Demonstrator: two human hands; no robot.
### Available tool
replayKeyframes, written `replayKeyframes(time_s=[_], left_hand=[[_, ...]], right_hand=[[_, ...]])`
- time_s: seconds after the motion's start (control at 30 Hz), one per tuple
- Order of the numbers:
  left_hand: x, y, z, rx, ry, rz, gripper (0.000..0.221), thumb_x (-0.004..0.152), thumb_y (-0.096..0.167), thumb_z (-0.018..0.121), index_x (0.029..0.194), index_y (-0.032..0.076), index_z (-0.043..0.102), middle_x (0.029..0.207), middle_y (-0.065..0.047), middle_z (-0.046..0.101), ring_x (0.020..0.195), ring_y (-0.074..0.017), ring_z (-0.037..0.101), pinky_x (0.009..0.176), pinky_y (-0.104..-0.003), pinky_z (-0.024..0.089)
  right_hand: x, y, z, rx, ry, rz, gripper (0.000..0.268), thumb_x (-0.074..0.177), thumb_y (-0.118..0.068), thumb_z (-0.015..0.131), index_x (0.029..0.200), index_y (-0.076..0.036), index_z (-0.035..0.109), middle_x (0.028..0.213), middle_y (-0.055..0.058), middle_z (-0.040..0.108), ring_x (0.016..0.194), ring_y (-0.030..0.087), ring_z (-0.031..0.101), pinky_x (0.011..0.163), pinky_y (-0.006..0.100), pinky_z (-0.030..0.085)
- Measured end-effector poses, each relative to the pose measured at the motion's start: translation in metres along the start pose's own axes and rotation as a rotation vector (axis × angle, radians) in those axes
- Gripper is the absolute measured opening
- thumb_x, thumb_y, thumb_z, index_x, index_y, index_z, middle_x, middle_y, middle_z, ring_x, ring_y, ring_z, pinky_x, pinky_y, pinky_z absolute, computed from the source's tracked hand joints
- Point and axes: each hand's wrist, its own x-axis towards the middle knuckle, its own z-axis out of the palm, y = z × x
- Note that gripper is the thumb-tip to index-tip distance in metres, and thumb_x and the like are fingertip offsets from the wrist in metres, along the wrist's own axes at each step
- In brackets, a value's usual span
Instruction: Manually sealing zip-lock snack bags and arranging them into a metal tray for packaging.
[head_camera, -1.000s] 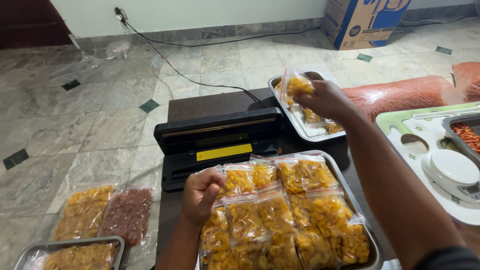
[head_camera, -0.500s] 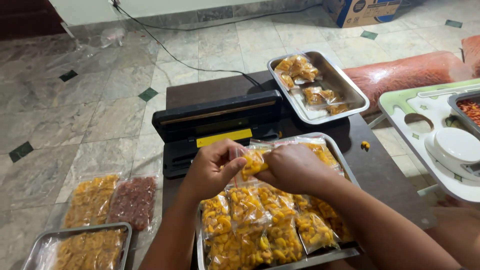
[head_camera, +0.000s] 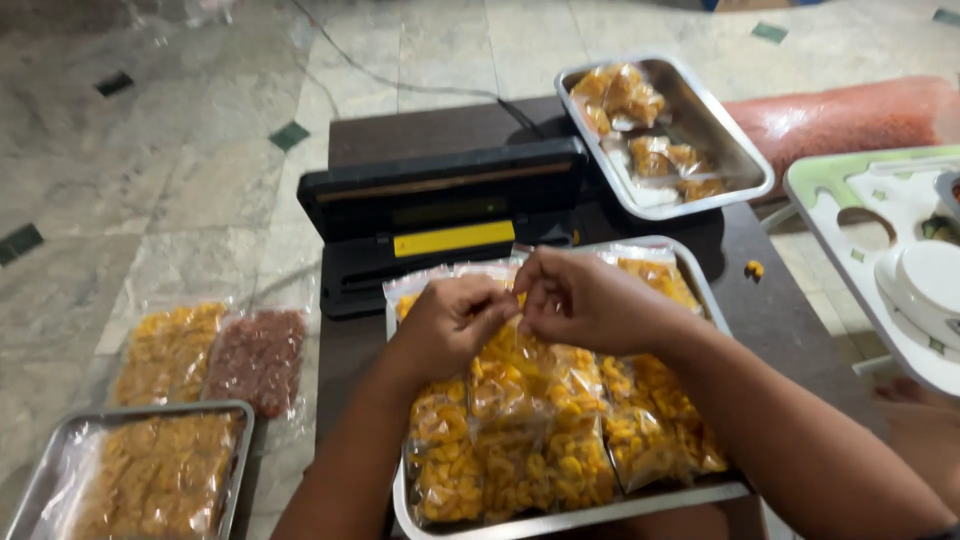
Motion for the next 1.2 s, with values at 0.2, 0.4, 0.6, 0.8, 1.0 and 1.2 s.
replayKeyframes(time_s=[0.2,0.4,0.6,0.8,1.0,1.2], left_hand=[[0.0,-0.009,-0.001,0.015,0.107,0.027,0.006,0.094,0.013,0.071,0.097,0.011,0.075,0.066,-0.009,0.06,0.064,-0.0217,0.061,0.065,-0.036,0.053],[-0.006,-0.019,0.001,-0.164,0.163,-0.016,0.022,0.093,0.023,0.08,0.106,0.009,0.071,0.067,0.001,0.054,0.065,-0.0056,0.054,0.064,-0.023,0.051],[-0.002,-0.007,-0.004,-0.166,0.165,0.025,0.014,0.102,0.019,0.068,0.095,0.007,0.072,0.07,-0.004,0.06,0.067,-0.0091,0.056,0.068,-0.027,0.053],[-0.002,-0.011,-0.003,-0.109,0.116,0.09,0.012,0.099,0.019,0.07,0.092,0.01,0.073,0.077,-0.002,0.061,0.075,-0.0099,0.057,0.074,-0.029,0.051],[-0.001,-0.008,-0.004,-0.131,0.085,0.089,0.014,0.099,0.019,0.069,0.09,0.009,0.073,0.075,-0.005,0.062,0.069,-0.015,0.058,0.07,-0.031,0.051],[0.0,-0.005,-0.003,-0.077,0.098,0.106,0.015,0.097,0.021,0.071,0.085,0.011,0.071,0.072,-0.002,0.059,0.069,-0.0113,0.056,0.066,-0.029,0.049]], right_hand=[[-0.003,-0.001,0.008,0.197,-0.009,-0.061,0.057,0.08,0.011,0.06,0.132,-0.007,0.042,0.081,0.007,0.072,0.063,0.012,0.068,0.056,0.018,0.052],[-0.001,0.016,0.003,0.292,0.157,-0.16,0.055,0.082,0.017,0.062,0.13,-0.004,0.044,0.085,0.008,0.069,0.069,0.011,0.069,0.063,0.02,0.056],[-0.003,0.011,0.004,0.269,0.171,-0.203,0.047,0.085,0.014,0.068,0.127,0.001,0.053,0.084,0.009,0.07,0.07,0.01,0.068,0.064,0.02,0.057],[0.002,0.023,0.004,0.128,0.231,-0.276,0.013,0.089,-0.003,0.078,0.1,0.003,0.073,0.086,0.012,0.068,0.079,0.018,0.07,0.074,0.031,0.062],[0.002,0.016,0.007,0.099,0.282,-0.342,0.007,0.093,0.001,0.073,0.099,0.004,0.072,0.087,0.015,0.065,0.085,0.026,0.071,0.085,0.039,0.061],[0.0,0.011,0.01,-0.059,0.369,-0.38,0.003,0.091,-0.002,0.075,0.093,0.0,0.074,0.083,0.012,0.068,0.084,0.026,0.072,0.083,0.039,0.059]])
